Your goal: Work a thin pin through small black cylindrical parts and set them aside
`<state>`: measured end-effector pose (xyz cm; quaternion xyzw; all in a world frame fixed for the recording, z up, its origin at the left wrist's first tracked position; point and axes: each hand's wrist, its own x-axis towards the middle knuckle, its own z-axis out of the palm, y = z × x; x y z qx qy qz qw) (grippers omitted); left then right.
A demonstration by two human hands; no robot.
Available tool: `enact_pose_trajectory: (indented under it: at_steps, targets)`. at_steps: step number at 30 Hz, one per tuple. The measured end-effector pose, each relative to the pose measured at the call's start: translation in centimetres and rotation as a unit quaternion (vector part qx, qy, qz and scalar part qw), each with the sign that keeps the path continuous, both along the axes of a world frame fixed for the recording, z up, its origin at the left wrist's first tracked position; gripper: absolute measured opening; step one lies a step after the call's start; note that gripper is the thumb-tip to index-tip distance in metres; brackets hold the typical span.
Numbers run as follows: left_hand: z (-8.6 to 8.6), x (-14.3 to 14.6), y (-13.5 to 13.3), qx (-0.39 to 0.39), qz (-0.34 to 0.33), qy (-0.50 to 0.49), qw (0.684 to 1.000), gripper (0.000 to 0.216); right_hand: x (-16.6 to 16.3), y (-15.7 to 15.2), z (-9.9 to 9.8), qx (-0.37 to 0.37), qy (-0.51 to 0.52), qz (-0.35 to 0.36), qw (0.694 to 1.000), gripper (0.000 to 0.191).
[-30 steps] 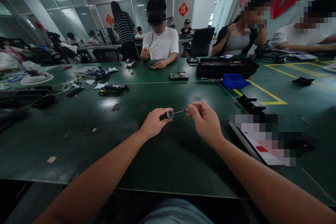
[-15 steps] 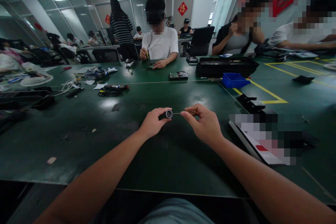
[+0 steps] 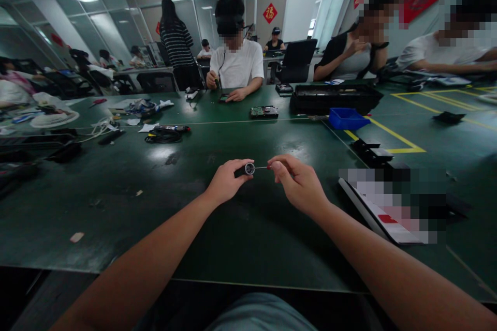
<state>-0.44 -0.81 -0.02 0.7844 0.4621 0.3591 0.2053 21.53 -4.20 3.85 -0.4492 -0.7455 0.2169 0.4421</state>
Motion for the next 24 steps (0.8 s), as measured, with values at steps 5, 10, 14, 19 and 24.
enact_pose_trajectory:
  at_steps: [5,10,14,19,24]
  targets:
    - [0.2,0.1,-0.1,0.003,-0.001,0.003,1.000,0.040,-0.1,0.1,-0.1,-0.002,-0.002,-0.030,1.000,0.026]
    - [0.1,0.1,-0.1,0.010,-0.001,-0.001,1.000,0.041,0.0,0.2,-0.3,0.012,0.018,-0.014,1.000,0.025]
    - [0.2,0.1,-0.1,0.006,-0.006,0.002,1.000,0.040,0.0,0.1,-0.4,0.000,0.014,-0.026,1.000,0.030]
    - [0.3,0.2,-0.2,0.000,0.000,0.005,1.000,0.041,-0.2,0.4,-0.7,-0.037,0.122,-0.041,0.991,0.023]
    - [0.6,0.3,-0.1,0.018,0.004,0.003,1.000,0.039,-0.6,1.4,-1.5,-0.093,0.246,-0.026,0.964,0.029]
